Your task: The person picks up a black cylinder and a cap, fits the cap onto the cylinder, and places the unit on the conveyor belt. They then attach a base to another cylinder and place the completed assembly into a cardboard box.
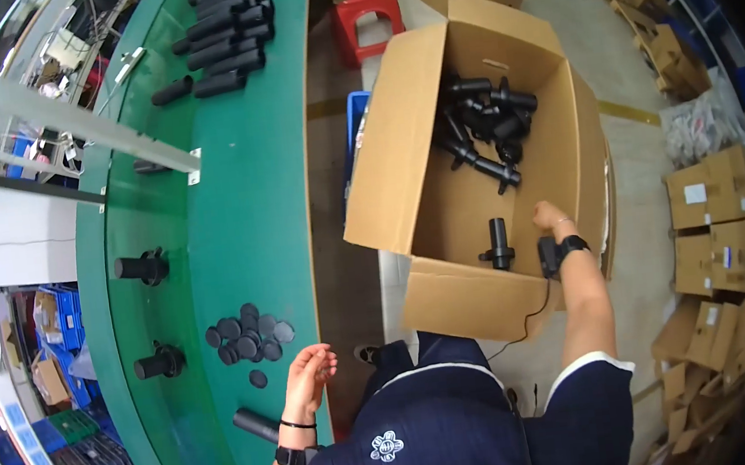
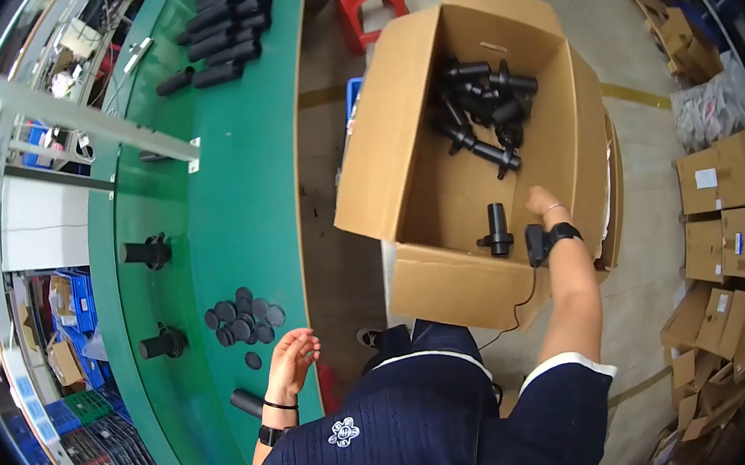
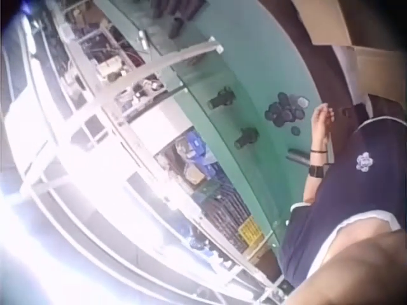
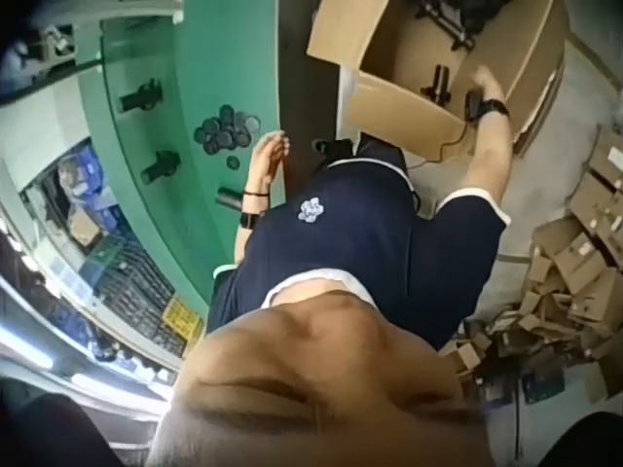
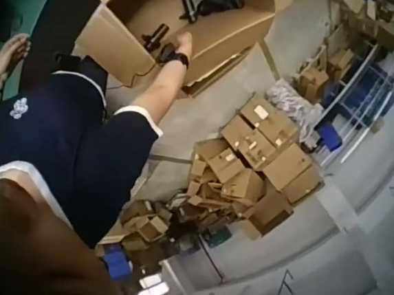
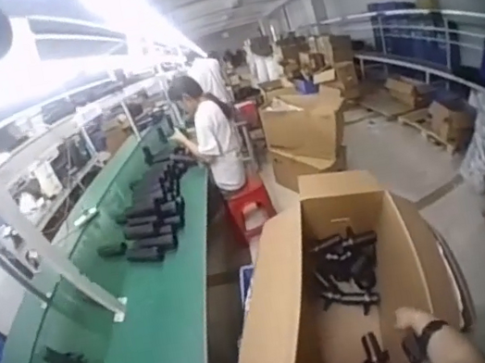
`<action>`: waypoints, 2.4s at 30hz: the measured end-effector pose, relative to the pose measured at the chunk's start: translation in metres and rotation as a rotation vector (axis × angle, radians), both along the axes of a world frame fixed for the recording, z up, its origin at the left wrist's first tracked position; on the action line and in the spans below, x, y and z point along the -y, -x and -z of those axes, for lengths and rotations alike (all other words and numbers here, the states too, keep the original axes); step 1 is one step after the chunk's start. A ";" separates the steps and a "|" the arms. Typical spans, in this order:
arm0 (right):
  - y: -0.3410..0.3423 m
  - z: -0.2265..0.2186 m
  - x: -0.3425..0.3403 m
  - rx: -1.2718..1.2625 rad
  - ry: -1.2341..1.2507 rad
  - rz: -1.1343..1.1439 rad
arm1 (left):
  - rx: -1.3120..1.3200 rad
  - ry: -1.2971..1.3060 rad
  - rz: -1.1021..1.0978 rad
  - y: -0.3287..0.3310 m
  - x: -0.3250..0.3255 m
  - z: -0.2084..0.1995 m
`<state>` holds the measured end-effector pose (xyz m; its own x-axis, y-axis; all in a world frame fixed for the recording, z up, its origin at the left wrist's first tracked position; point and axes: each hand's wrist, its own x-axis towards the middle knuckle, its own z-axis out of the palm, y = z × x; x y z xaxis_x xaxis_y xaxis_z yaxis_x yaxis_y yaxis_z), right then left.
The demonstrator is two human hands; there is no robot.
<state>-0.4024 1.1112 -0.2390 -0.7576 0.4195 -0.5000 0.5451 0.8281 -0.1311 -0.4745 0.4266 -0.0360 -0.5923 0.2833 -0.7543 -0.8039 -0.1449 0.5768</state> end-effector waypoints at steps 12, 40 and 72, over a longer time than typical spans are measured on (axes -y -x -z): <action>0.026 0.134 0.097 0.485 0.347 -0.414 | 0.201 0.332 0.093 -0.006 -0.077 0.023; 0.079 -0.316 0.496 -0.389 0.938 -1.298 | -0.224 -0.725 -0.083 -0.026 0.051 -0.043; -0.051 -0.274 0.668 -0.151 0.511 -1.215 | -0.417 1.318 -1.322 -0.133 0.455 0.094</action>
